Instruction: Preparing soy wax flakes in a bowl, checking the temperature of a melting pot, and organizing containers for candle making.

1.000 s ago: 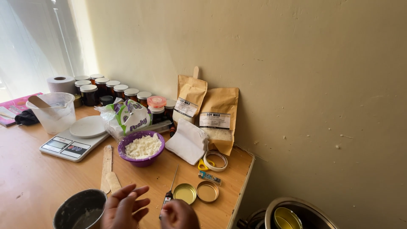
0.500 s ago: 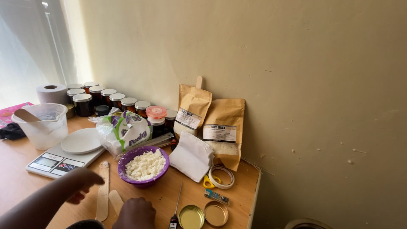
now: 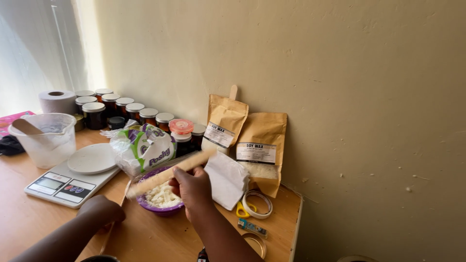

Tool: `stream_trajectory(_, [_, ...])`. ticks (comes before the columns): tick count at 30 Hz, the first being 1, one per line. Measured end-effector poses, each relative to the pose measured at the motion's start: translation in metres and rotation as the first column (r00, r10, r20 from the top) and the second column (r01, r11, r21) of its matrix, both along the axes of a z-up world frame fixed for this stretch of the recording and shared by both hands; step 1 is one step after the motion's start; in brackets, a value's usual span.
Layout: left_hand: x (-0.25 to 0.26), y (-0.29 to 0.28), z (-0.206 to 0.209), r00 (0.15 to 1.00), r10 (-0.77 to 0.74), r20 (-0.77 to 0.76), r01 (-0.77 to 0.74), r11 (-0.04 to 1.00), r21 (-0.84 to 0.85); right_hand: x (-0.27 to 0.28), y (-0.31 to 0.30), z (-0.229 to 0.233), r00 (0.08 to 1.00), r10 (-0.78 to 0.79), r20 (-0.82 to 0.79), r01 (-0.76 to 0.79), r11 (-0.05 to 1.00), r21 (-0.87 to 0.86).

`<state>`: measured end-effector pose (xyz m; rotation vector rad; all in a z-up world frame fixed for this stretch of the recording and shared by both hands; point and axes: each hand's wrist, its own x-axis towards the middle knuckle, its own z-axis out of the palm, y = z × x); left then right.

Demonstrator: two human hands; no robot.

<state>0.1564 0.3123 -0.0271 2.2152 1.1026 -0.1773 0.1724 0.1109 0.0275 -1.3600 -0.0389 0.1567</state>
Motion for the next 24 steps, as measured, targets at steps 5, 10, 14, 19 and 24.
stream_trajectory(5, [0.037,0.063,-0.034,0.846,0.463,0.264,-0.289,0.815,-0.502,0.031,-0.013,-0.030,0.963,0.036,-0.268,0.058,0.941,0.333])
stream_trajectory(10, [0.062,0.107,-0.034,0.773,0.508,0.380,-0.065,0.659,-0.750,0.025,-0.030,-0.018,0.951,-0.295,-0.095,0.309,0.925,0.222])
stream_trajectory(14, [0.014,-0.007,0.052,0.581,0.603,0.547,0.077,0.628,-0.774,0.025,-0.012,-0.029,0.952,-0.299,0.071,0.289,0.949,0.122])
stream_trajectory(19, [0.024,-0.054,0.046,0.673,0.373,0.639,-0.169,0.918,-0.358,0.022,0.003,-0.053,0.773,-0.209,0.599,0.404,0.890,-0.211])
stream_trajectory(24, [0.058,-0.034,0.011,0.862,0.180,0.474,-0.185,0.982,-0.037,0.027,0.002,-0.055,0.855,-0.124,0.504,0.328,0.881,-0.340])
